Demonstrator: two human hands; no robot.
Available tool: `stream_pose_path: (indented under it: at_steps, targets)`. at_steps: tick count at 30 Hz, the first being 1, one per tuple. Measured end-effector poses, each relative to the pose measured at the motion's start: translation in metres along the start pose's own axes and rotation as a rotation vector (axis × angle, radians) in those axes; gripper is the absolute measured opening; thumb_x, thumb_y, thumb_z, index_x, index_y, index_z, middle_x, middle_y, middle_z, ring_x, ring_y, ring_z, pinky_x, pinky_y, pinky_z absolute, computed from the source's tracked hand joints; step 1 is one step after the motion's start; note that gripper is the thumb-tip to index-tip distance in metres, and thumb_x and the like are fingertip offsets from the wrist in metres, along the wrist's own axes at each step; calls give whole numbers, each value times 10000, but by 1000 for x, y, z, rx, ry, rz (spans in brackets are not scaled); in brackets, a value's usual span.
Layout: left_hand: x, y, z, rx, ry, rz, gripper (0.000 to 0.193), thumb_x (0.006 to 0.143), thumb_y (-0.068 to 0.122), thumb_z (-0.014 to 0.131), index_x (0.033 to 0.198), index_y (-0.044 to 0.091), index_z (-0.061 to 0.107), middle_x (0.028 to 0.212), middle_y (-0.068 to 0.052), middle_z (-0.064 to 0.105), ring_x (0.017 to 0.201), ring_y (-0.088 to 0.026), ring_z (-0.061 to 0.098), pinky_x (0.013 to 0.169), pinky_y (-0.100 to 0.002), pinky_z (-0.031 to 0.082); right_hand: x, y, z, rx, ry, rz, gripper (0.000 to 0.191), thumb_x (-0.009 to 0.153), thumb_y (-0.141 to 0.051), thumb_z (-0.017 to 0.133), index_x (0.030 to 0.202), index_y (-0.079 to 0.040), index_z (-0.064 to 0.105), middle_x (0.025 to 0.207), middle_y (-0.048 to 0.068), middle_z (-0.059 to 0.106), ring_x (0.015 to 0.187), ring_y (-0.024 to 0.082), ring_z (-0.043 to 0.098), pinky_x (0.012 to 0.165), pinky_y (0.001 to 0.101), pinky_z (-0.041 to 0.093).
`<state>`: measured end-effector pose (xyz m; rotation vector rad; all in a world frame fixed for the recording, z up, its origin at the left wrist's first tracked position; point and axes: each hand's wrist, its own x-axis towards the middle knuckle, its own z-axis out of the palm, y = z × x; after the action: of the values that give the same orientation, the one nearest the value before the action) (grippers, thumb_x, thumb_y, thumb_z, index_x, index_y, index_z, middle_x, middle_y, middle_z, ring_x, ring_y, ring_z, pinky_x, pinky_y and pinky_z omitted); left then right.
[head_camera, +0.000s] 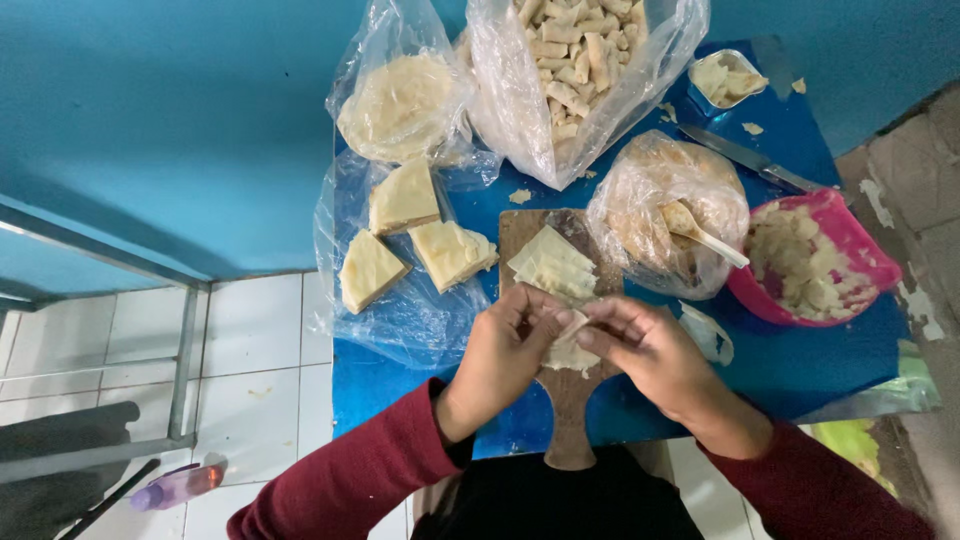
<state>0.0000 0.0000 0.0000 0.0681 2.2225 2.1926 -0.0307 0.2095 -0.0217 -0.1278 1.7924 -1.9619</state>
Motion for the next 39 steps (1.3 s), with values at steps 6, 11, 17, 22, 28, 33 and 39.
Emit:
stream_pose_path:
  at_steps: [6, 11, 17, 22, 28, 33, 39]
  targets:
    - [3, -10, 1, -146, -34, -25, 131, 1001, 97, 660, 1065, -2, 605, 790, 15, 652, 693, -37, 596, 615, -211, 503, 0, -9, 4, 60, -6, 52, 207, 885, -30, 708, 1088, -22, 669, 996, 55, 759, 900, 111, 706, 817, 286, 577]
    - [11, -23, -1, -230, -165, -78, 244, 1041, 125, 580, 1245, 1, 630, 874, 31, 633, 743, -29, 556, 675, -199, 504, -1, -6, -2, -182, 34, 7, 178, 885, -44, 741, 1053, -15, 689, 937, 48, 764, 817, 87, 691, 744, 264, 554]
    - [13, -14, -11, -233, -202, -63, 283, 1080, 153, 550, 1287, -8, 657, 913, 30, 629, 781, -29, 553, 703, -203, 496, -24, -21, -29, -908, 245, -135, 204, 798, -98, 792, 979, -45, 713, 860, 23, 775, 768, 64, 733, 704, 260, 577]
    - [20, -1, -19, 204, -67, -47, 244, 973, 115, 680, 1210, 65, 711, 737, -87, 638, 646, -135, 557, 592, -267, 471, -27, -33, -54, -798, 216, -166, 178, 840, -99, 765, 1009, -49, 740, 892, 13, 801, 798, 70, 717, 738, 264, 573]
    - [-15, 28, -23, 383, -528, 381, 81, 870, 50, 742, 938, 93, 746, 1044, -94, 664, 1042, -310, 679, 860, -357, 555, -19, -40, -42, -684, -21, -138, 149, 869, -91, 738, 1013, -53, 744, 883, 4, 786, 829, 62, 723, 718, 247, 582]
    - [-27, 37, -13, 637, -241, 210, 398, 728, 237, 929, 963, 26, 687, 972, -115, 665, 961, -293, 647, 825, -374, 525, 0, -46, -19, -609, -270, -117, 128, 913, -72, 725, 1025, -10, 723, 896, 30, 741, 830, 87, 698, 745, 261, 572]
    - [-15, 17, -8, 142, -112, 49, 252, 883, 115, 757, 1082, -5, 659, 874, -96, 753, 746, -150, 701, 640, -282, 553, 3, -39, -3, -460, -285, 37, 245, 883, -34, 709, 1126, -28, 739, 901, 29, 791, 853, 90, 719, 770, 276, 589]
